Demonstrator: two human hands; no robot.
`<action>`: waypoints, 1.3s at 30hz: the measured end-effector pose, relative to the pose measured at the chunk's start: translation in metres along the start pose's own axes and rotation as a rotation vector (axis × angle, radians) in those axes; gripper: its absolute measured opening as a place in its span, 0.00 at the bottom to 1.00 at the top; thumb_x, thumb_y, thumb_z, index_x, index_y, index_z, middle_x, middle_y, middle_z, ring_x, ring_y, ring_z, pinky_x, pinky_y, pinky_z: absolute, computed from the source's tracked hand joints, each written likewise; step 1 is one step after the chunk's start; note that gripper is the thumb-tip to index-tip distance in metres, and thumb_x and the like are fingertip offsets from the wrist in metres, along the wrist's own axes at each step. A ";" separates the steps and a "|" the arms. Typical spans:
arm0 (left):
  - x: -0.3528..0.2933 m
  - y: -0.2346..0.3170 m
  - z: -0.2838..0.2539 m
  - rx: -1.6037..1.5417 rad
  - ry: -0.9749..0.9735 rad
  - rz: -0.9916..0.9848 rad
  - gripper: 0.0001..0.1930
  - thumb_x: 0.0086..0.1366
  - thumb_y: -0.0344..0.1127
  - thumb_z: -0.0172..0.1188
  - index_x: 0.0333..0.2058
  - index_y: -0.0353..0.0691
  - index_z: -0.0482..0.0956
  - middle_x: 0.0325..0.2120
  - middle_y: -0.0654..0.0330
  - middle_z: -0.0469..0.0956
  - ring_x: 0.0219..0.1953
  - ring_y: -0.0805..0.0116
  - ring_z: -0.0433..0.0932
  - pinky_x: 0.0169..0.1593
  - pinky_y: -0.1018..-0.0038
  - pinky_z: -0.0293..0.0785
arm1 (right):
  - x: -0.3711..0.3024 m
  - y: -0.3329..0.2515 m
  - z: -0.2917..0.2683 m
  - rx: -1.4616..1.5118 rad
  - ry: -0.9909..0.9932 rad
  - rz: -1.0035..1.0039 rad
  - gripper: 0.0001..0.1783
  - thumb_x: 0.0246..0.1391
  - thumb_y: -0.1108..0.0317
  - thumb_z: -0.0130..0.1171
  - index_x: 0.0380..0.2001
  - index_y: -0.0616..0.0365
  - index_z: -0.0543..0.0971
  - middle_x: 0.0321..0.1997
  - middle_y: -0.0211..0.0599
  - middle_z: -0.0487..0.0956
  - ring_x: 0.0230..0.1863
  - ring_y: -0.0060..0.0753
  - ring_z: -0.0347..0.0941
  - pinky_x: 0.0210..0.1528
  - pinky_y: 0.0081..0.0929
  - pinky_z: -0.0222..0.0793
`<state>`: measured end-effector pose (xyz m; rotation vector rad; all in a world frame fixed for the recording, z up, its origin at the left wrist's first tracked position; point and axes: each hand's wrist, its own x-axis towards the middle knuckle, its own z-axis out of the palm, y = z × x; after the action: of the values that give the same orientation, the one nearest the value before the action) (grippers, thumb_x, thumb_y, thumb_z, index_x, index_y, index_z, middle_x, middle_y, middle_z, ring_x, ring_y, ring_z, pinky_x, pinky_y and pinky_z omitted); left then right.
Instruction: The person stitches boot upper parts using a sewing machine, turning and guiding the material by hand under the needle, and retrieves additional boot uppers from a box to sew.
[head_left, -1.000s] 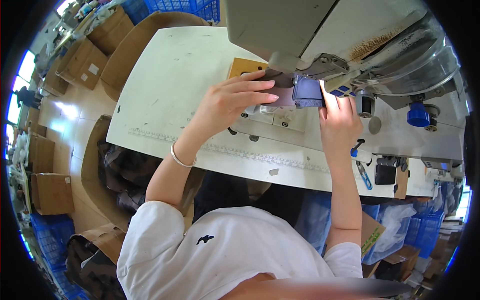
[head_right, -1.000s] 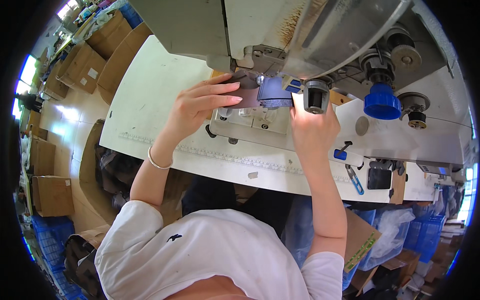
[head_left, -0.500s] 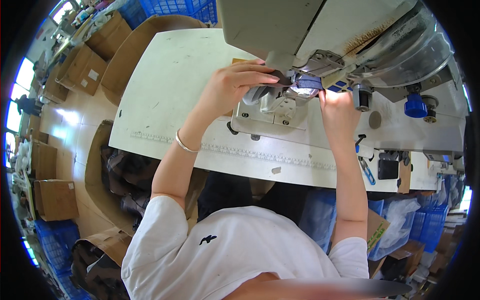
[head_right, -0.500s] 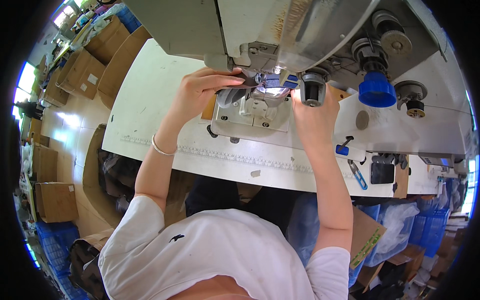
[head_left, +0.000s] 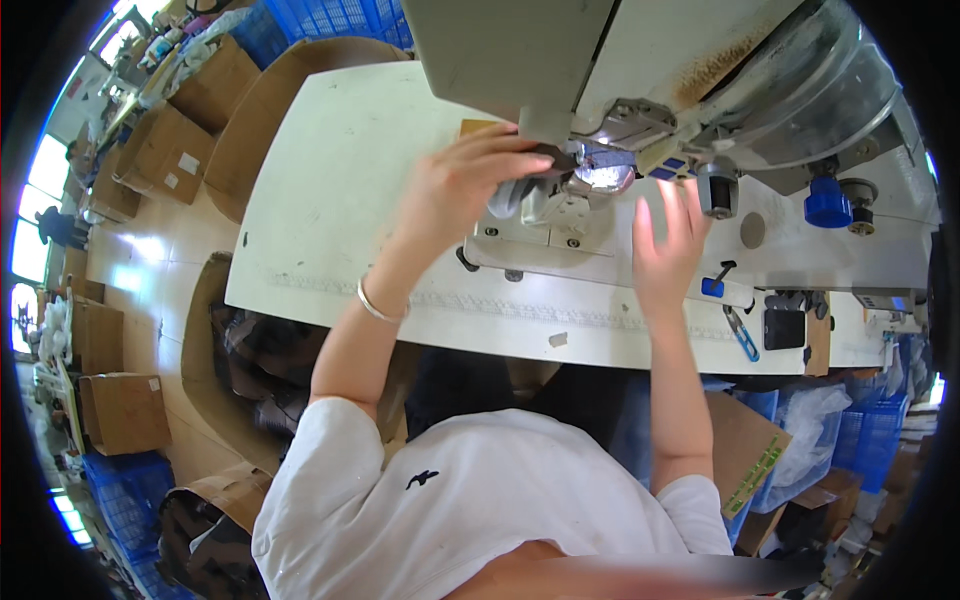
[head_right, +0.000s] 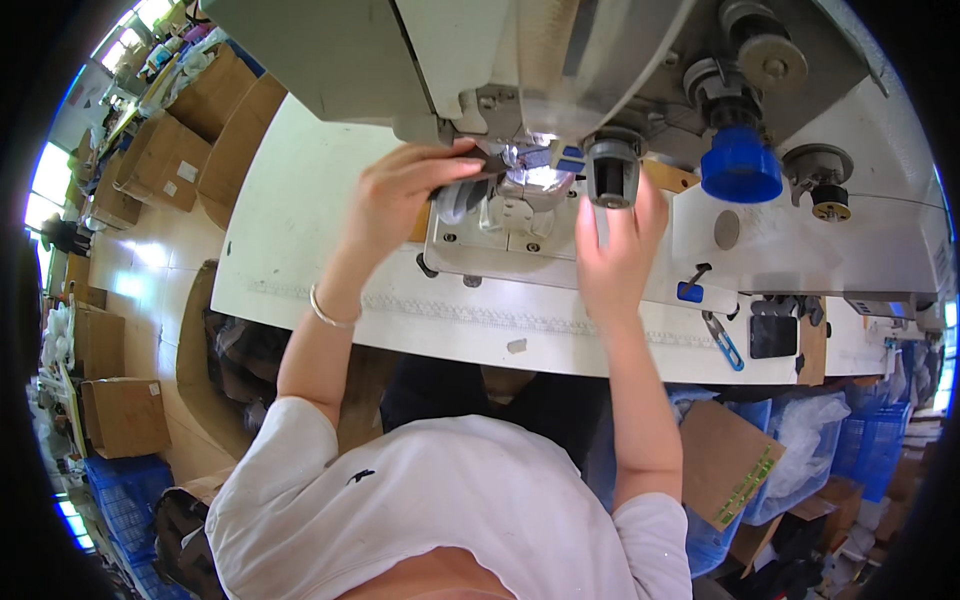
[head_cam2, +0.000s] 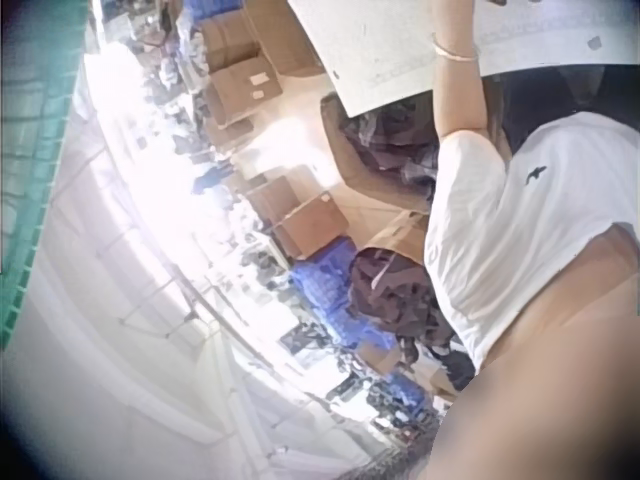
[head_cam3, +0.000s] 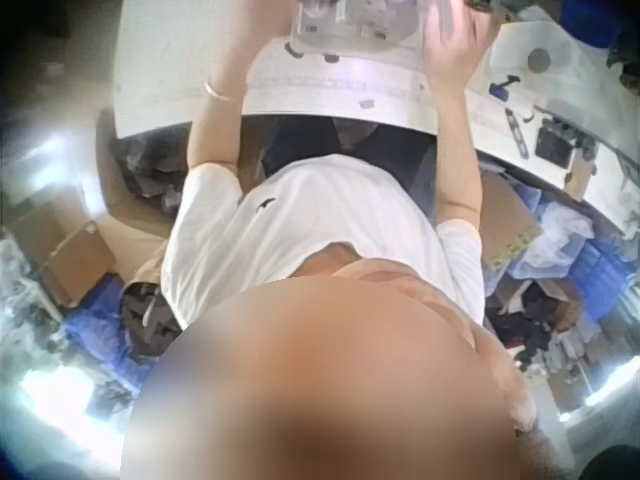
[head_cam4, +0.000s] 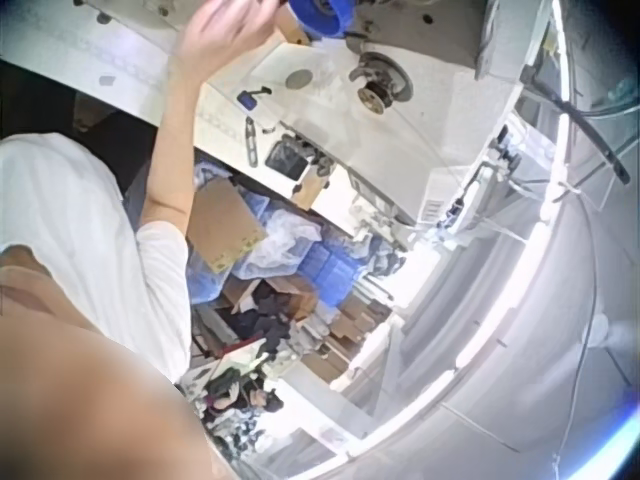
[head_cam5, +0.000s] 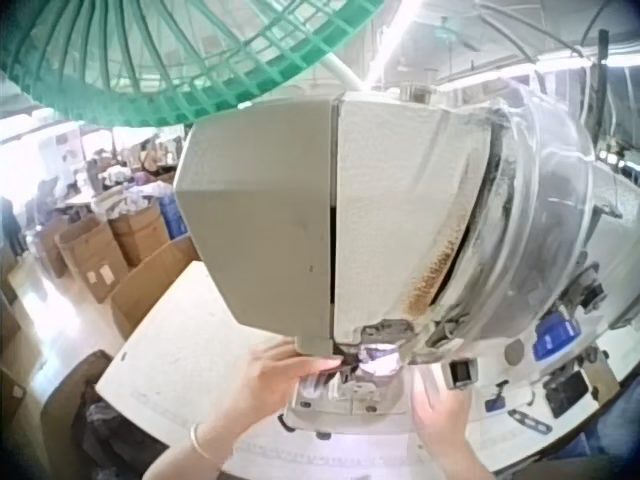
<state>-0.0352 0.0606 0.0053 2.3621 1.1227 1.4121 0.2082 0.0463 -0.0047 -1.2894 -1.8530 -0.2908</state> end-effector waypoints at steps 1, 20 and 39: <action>-0.003 0.006 0.003 0.088 0.060 0.019 0.19 0.50 0.19 0.56 0.38 0.49 0.84 0.42 0.61 0.81 0.50 0.60 0.77 0.47 0.70 0.77 | -0.012 -0.011 -0.004 0.208 0.039 0.060 0.14 0.49 0.73 0.57 0.41 0.60 0.77 0.44 0.44 0.76 0.45 0.42 0.72 0.47 0.33 0.67; -0.079 0.085 -0.072 1.101 -0.261 -0.017 0.25 0.55 0.36 0.60 0.54 0.59 0.73 0.60 0.63 0.65 0.64 0.50 0.58 0.64 0.43 0.44 | -0.036 -0.081 0.001 1.633 -0.493 0.928 0.15 0.59 0.64 0.56 0.44 0.64 0.75 0.42 0.30 0.78 0.42 0.17 0.71 0.45 0.20 0.68; -0.057 0.073 -0.077 1.244 -0.237 0.324 0.25 0.58 0.44 0.55 0.56 0.63 0.70 0.59 0.70 0.66 0.59 0.58 0.67 0.61 0.48 0.60 | -0.052 -0.071 0.002 1.640 -0.377 0.857 0.15 0.60 0.62 0.56 0.42 0.62 0.76 0.39 0.27 0.77 0.40 0.17 0.70 0.44 0.19 0.66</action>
<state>-0.0756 -0.0468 0.0437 3.4770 1.9632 0.3687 0.1523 -0.0188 -0.0263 -0.7089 -0.9397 1.6444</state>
